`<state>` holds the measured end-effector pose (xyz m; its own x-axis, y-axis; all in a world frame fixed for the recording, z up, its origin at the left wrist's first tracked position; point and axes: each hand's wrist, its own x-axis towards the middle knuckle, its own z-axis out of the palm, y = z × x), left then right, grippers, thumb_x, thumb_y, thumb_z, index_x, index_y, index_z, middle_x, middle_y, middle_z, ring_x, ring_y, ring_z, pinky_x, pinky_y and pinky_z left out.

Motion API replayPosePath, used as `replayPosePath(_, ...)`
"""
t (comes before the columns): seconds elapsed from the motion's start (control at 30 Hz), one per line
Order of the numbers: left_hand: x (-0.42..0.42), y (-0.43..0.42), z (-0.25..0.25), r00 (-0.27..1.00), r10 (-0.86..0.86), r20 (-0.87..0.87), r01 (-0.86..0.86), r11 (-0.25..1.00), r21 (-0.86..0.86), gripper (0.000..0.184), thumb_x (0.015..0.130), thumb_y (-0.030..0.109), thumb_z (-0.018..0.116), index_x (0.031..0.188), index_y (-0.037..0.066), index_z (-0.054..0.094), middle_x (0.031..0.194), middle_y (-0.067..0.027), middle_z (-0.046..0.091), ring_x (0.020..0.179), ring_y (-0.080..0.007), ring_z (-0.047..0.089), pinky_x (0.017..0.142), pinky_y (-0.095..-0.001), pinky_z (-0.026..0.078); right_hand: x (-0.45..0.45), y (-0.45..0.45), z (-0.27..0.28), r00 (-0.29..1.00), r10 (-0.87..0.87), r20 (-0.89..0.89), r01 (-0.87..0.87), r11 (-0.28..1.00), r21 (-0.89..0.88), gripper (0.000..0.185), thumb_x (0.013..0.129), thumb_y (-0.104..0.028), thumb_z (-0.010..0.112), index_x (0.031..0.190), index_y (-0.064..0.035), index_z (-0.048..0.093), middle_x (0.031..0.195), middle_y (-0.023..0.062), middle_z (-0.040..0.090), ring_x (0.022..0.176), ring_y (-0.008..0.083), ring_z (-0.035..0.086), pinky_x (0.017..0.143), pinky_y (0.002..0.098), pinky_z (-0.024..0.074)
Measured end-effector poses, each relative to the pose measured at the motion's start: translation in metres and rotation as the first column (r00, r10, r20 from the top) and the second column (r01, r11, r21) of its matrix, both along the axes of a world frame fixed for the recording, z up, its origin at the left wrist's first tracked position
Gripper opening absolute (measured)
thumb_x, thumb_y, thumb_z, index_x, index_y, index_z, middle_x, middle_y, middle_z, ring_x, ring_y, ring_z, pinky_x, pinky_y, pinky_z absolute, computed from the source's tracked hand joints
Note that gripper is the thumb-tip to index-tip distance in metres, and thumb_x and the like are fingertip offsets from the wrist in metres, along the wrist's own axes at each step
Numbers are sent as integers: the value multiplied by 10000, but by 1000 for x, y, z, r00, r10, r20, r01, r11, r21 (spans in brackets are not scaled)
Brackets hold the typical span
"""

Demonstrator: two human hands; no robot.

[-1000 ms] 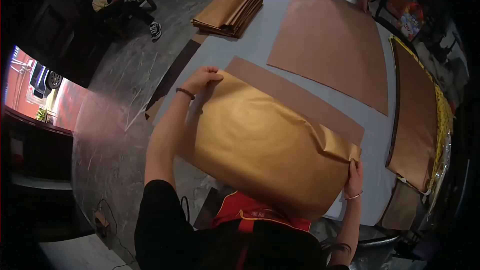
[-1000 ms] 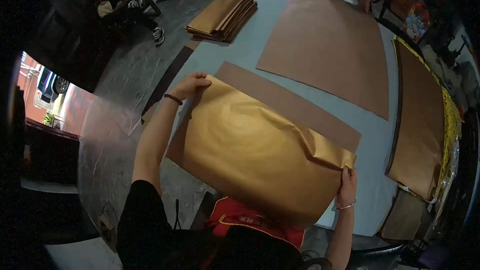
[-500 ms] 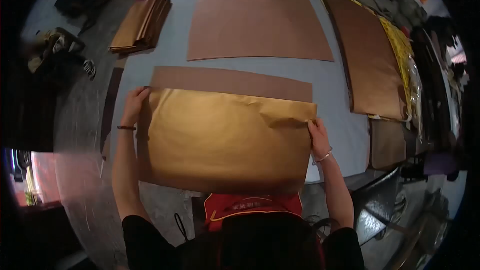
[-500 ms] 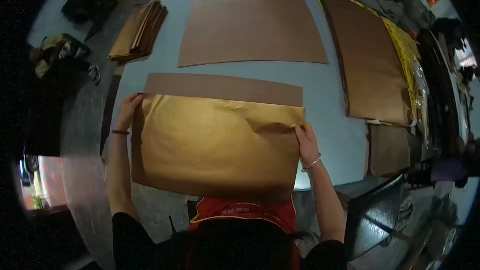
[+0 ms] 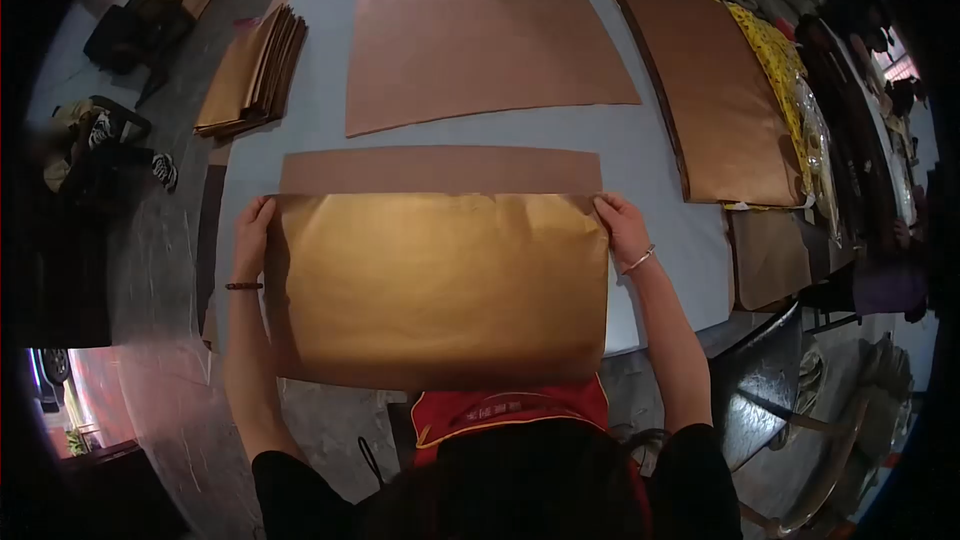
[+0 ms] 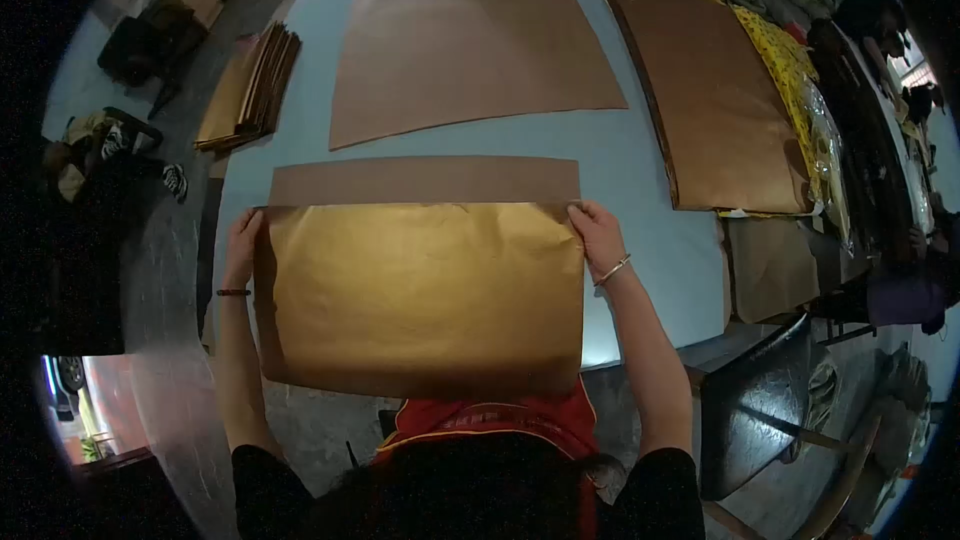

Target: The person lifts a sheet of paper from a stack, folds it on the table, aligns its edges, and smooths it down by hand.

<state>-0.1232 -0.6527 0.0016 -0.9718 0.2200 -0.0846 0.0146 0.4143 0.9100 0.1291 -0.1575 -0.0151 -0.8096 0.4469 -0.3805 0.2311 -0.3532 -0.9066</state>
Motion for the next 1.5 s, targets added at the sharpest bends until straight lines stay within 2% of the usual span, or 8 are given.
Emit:
replayPosePath(0.13, 10, 10, 10, 999, -37, 15, 36, 999, 37, 220, 938, 240, 516, 812, 61, 537, 728, 55, 448, 651, -65, 394, 615, -238, 350, 2, 0, -8, 1000, -17, -19, 16, 999, -43, 229, 912, -164, 544, 1064, 5, 573, 904, 29, 613, 802, 99, 564, 704, 238, 467)
replayPosePath(0.27, 11, 10, 17, 999, -12, 38, 7, 994, 110, 195, 937, 239, 517, 921, 56, 580, 838, 35, 532, 764, -70, 468, 720, -243, 390, 2, 5, -19, 997, 9, -82, -5, 999, 40, 212, 925, -170, 523, 1052, -8, 573, 943, 22, 606, 834, 92, 558, 731, 233, 458)
replayPosePath(0.43, 0, 13, 27, 980, -196, -29, 192, 976, -100, 240, 948, 237, 490, 1043, 37, 581, 1016, -8, 566, 944, -115, 503, 846, -259, 390, 2, 7, 4, 998, 37, -58, -30, 993, 114, 214, 930, -194, 519, 1045, -21, 573, 920, -11, 587, 817, 71, 538, 736, 220, 440)
replayPosePath(0.67, -25, 19, 29, 969, -242, 49, 244, 969, -28, 237, 959, 229, 467, 1064, 42, 568, 1014, -1, 551, 937, -104, 492, 847, -245, 387, -4, 15, 21, 986, 140, -91, -115, 966, 232, 202, 935, -193, 515, 1036, -31, 578, 884, -33, 567, 763, 44, 495, 688, 206, 410)
replayPosePath(0.87, -37, 31, 25, 986, -161, 36, 164, 983, -84, 227, 957, 226, 470, 1055, 44, 564, 957, 22, 545, 890, -82, 485, 807, -237, 400, -25, 25, 16, 993, 91, -74, -76, 979, 191, 205, 928, -194, 529, 1044, -36, 589, 877, -36, 569, 755, 45, 486, 667, 204, 403)
replayPosePath(1.07, -56, 31, 6, 986, -148, 74, 145, 988, 54, 178, 939, 178, 485, 1002, 26, 551, 897, 35, 526, 842, -63, 449, 761, -220, 387, -42, 37, 5, 991, 38, 131, -88, 911, 402, 207, 912, -183, 545, 998, -6, 611, 818, -27, 566, 731, 59, 487, 648, 225, 415)
replayPosePath(1.27, -63, 37, 0, 994, -107, 32, 109, 991, -79, 226, 944, 195, 485, 1041, 15, 583, 938, -6, 579, 867, -92, 516, 789, -247, 425, -50, 28, 10, 995, 6, 102, -61, 835, 547, 207, 911, -160, 543, 1003, 16, 602, 852, -6, 578, 764, 74, 493, 693, 214, 417)
replayPosePath(1.5, -62, 50, -5, 996, 29, -90, -50, 970, -239, 242, 924, 200, 514, 997, -15, 599, 901, -36, 605, 824, -117, 536, 741, -269, 436, -56, 39, -5, 998, 44, 54, -65, 877, 476, 210, 913, -149, 537, 1021, 20, 599, 894, 19, 600, 808, 86, 516, 730, 222, 432)
